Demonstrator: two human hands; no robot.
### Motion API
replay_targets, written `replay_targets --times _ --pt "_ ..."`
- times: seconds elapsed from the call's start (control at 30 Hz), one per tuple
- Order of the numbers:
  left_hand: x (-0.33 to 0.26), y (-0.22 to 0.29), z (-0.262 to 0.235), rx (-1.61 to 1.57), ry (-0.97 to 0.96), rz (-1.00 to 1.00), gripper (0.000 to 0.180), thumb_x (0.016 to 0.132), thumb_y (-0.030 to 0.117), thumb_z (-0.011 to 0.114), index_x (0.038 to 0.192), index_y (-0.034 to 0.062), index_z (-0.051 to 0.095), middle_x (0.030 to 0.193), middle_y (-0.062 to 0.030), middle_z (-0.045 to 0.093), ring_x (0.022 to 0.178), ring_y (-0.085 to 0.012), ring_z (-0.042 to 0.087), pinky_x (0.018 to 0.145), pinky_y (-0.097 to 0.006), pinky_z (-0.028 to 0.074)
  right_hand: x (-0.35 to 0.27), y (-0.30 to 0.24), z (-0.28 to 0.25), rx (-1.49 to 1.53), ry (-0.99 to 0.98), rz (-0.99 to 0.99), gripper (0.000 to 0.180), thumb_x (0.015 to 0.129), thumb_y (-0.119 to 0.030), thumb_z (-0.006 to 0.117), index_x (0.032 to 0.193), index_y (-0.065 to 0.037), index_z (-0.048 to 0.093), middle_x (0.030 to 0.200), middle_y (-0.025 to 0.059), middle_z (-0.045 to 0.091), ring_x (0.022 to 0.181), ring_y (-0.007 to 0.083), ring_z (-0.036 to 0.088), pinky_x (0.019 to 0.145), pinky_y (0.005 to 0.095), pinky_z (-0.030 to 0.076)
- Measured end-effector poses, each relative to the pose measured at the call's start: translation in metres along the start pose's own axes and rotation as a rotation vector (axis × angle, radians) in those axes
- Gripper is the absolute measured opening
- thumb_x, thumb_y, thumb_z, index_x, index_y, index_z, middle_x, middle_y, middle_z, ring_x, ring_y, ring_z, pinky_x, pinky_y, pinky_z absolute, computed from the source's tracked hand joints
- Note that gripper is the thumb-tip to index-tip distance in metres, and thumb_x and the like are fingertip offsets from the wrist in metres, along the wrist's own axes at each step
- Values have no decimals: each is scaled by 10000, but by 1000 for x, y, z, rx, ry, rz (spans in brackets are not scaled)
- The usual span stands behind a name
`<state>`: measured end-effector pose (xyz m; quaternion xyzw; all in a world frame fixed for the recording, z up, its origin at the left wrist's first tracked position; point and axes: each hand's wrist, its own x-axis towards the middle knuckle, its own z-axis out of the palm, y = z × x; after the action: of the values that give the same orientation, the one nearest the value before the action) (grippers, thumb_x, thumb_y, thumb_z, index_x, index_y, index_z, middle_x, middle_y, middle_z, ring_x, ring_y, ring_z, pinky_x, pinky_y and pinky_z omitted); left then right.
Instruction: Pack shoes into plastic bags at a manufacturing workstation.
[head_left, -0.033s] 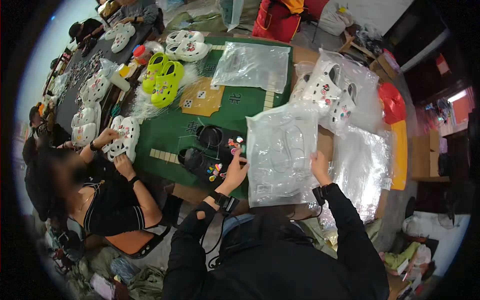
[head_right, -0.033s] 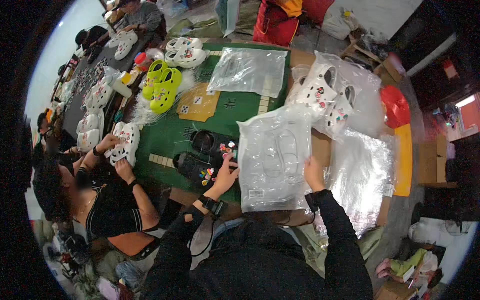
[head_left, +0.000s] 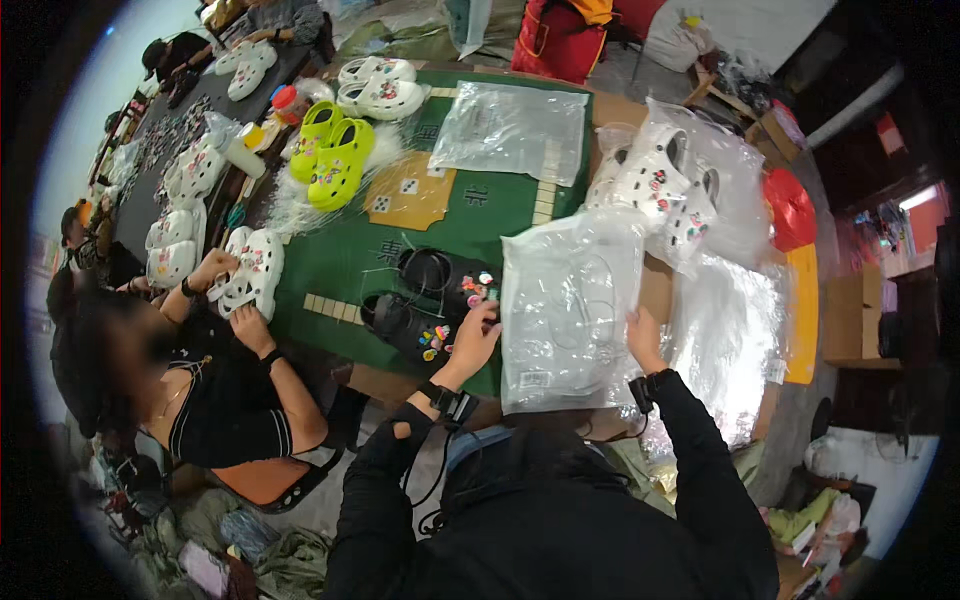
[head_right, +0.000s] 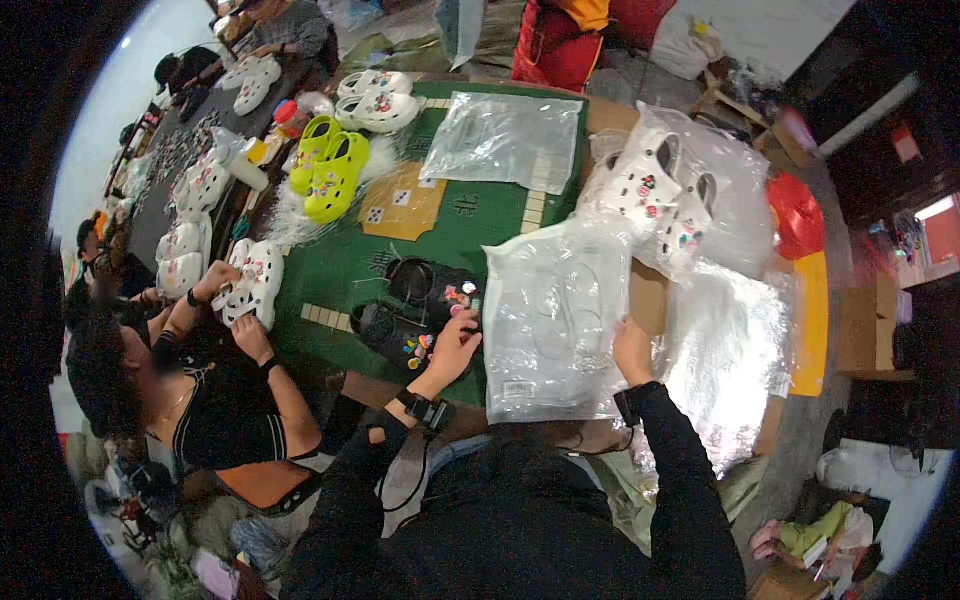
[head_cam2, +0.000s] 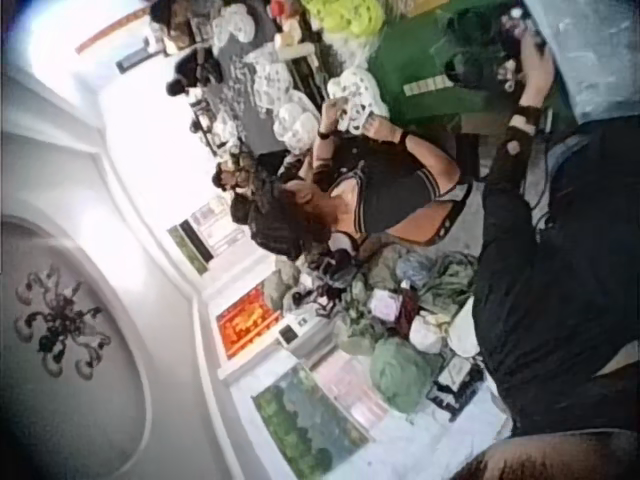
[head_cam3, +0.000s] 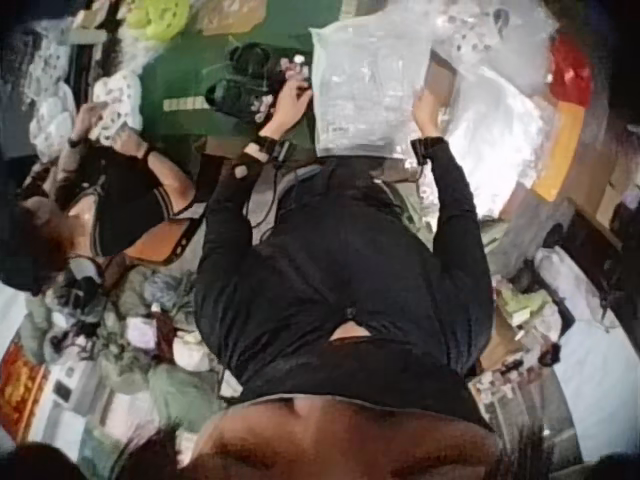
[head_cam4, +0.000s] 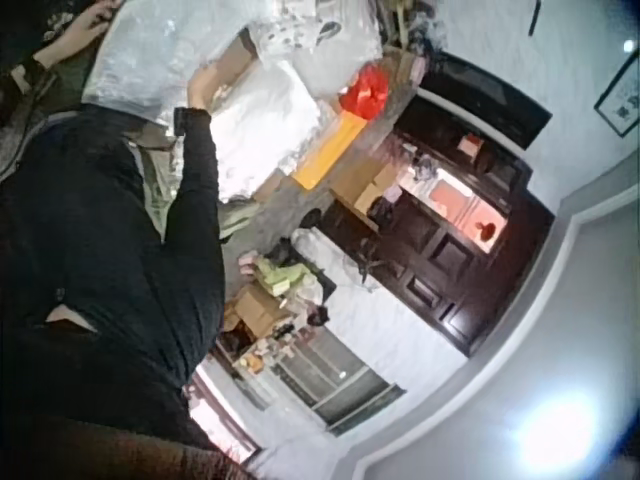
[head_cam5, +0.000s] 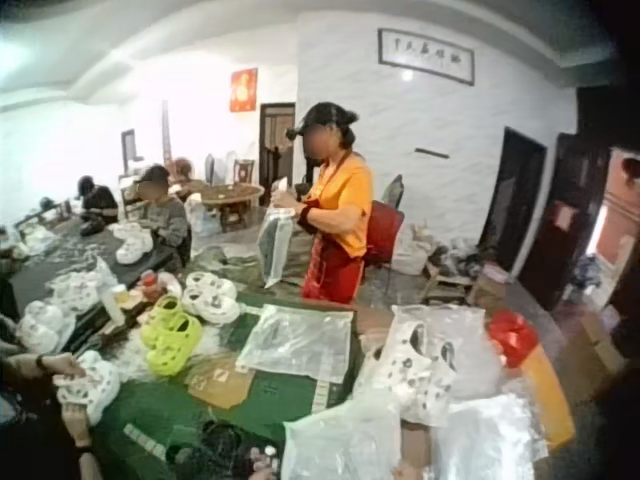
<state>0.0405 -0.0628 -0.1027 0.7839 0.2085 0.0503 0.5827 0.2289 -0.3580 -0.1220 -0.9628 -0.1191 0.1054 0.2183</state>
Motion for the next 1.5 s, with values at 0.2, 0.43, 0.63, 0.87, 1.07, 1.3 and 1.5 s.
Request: replay_targets --times 0.2,0.43,0.63,0.87,1.07,1.3,1.5 --pt "8 37 -62 667 511 314 370 725 149 644 1071 73 541 1070 -146 482 1036 -349 439 883 -453 346 -10 26 22 -92 31 41 259 796 -214 591 838 38 550 752 240 576 723 386 565 629 416 425" --pt "21 28 -100 1065 321 0 600 713 511 621 1216 201 514 985 -202 530 898 -349 492 785 -438 383 11 -5 -5 167 -44 -147 202 876 -179 507 955 -6 575 812 183 627 710 289 602 627 334 448" --pt "54 9 -115 1023 -65 -113 572 689 578 603 1153 245 574 836 -143 621 838 -364 554 796 -439 404 29 -60 -46 740 -34 30 219 913 -182 475 973 -3 588 791 29 602 725 95 532 662 259 440" --pt "48 -13 -115 911 -72 -13 434 688 425 664 1050 190 618 888 -152 610 817 -364 571 709 -421 476 123 -182 -78 1590 12 -26 260 918 -195 451 1126 -48 500 986 27 564 865 125 553 659 235 474" --pt "39 -15 -108 964 3 48 327 773 333 621 1072 201 605 830 -133 605 744 -346 560 636 -416 481 187 -257 -17 1911 64 71 267 911 -145 443 1167 -71 437 1101 48 531 997 169 520 828 314 428" --pt "39 -3 -121 625 27 -7 287 792 284 604 1032 127 599 863 -138 595 784 -326 562 693 -402 451 204 -322 -14 1744 76 -318 443 877 -87 457 1287 0 314 1272 108 412 1175 189 381 1012 313 254" --pt "7 -5 -139 605 386 75 395 771 318 639 1081 84 570 987 -173 526 849 -330 528 730 -411 433 215 -314 29 1710 54 -215 372 896 -164 445 1249 -94 351 1205 47 454 1092 176 431 927 368 323"
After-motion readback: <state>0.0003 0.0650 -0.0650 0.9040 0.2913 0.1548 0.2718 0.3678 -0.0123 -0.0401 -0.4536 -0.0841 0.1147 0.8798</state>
